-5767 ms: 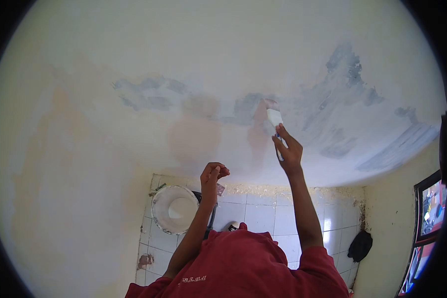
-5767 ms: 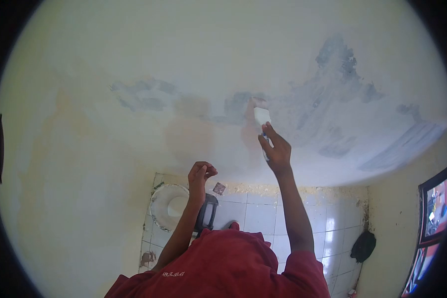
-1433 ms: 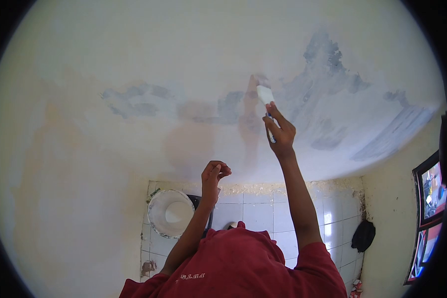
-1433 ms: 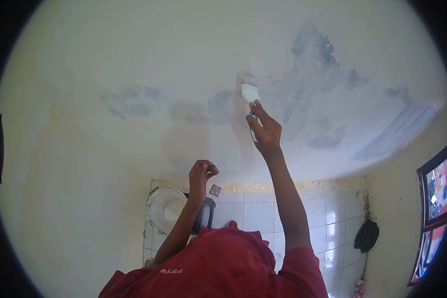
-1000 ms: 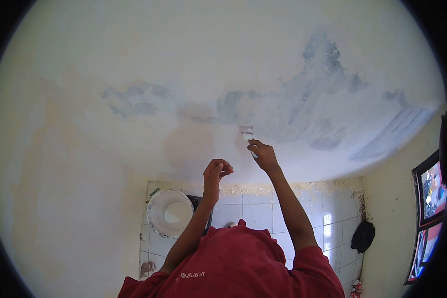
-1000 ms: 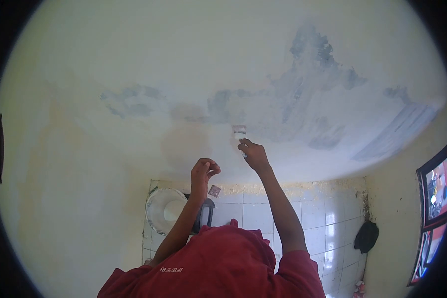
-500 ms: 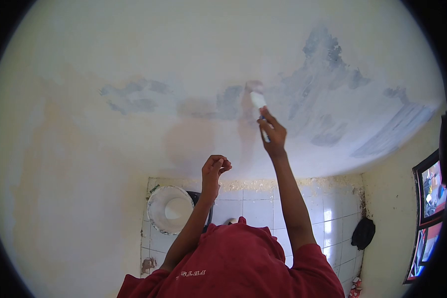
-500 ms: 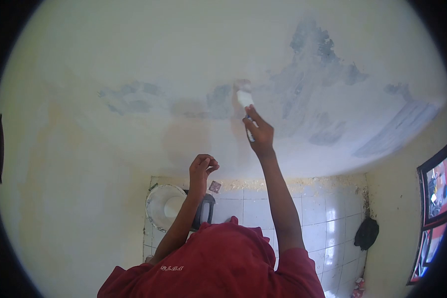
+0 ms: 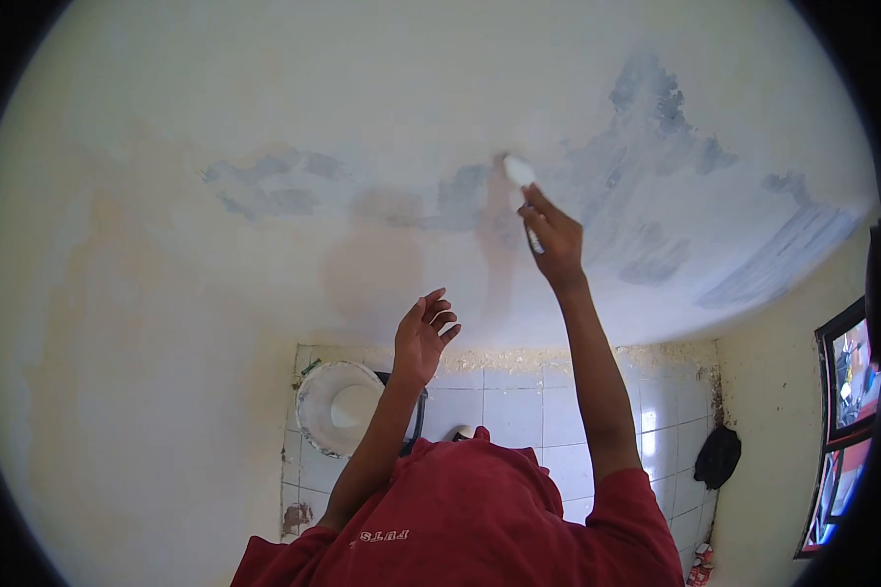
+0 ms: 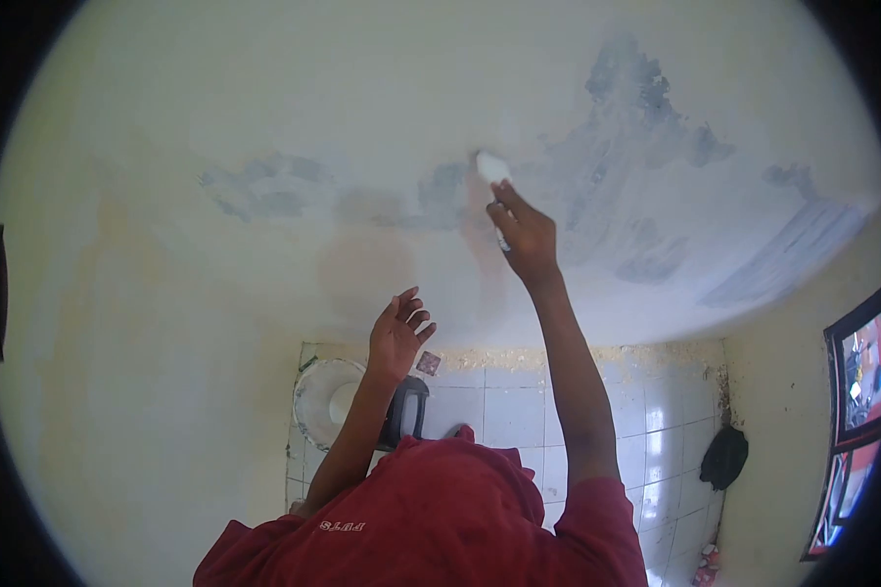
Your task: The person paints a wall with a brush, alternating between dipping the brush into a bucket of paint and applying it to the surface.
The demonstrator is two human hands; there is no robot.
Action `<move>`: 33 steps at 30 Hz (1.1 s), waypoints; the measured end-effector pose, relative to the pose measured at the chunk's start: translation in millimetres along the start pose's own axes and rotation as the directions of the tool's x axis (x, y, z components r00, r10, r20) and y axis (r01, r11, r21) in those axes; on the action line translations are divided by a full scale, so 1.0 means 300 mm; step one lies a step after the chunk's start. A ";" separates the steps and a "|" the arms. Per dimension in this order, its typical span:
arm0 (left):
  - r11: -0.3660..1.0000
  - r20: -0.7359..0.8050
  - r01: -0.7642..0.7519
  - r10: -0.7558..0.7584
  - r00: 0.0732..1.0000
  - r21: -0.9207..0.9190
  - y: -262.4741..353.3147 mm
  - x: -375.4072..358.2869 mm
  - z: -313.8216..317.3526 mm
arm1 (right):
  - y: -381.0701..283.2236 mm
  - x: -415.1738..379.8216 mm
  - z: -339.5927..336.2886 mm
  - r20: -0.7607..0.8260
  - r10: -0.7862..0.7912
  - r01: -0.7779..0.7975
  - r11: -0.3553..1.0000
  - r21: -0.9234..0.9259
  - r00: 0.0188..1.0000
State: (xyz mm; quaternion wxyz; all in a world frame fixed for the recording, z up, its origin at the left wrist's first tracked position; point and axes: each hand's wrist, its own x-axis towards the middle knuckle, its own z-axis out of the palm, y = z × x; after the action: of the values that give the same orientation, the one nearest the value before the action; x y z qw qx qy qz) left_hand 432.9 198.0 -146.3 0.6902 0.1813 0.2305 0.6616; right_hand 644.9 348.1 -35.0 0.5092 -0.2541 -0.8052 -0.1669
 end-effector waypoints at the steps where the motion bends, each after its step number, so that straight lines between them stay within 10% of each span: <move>1: 1.000 -0.007 -0.002 0.002 1.000 -0.005 0.008 0.002 -0.005 | -0.021 0.038 -0.021 -0.059 0.008 -0.008 1.000 0.009 0.998; 6: 0.991 0.006 0.046 -0.045 0.999 -0.127 0.026 -0.015 -0.079 | -0.087 -0.039 0.035 -0.095 0.055 -0.054 0.998 0.015 0.994; 17: 0.979 -0.305 -0.055 -0.008 0.952 -0.198 0.104 -0.201 -0.413 | -0.429 -0.482 0.328 0.345 0.535 -0.635 0.688 0.351 0.771; 19: 0.954 -0.349 -0.078 -0.029 0.937 -0.288 0.151 -0.287 -0.541 | -0.554 -0.548 0.383 0.521 0.687 -0.855 0.327 0.402 0.508; 33: 0.930 -0.466 -0.145 -0.032 0.884 -0.339 0.586 -0.609 -0.999 | -1.345 -0.759 0.712 0.784 0.612 -0.940 -0.200 0.276 0.100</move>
State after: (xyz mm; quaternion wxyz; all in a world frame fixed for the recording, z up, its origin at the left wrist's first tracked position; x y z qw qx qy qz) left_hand 116.4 9.8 -282.5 0.6165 -0.1062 0.2565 0.7368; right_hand 334.6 77.3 -336.0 0.3711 -0.4835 -0.4910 0.6224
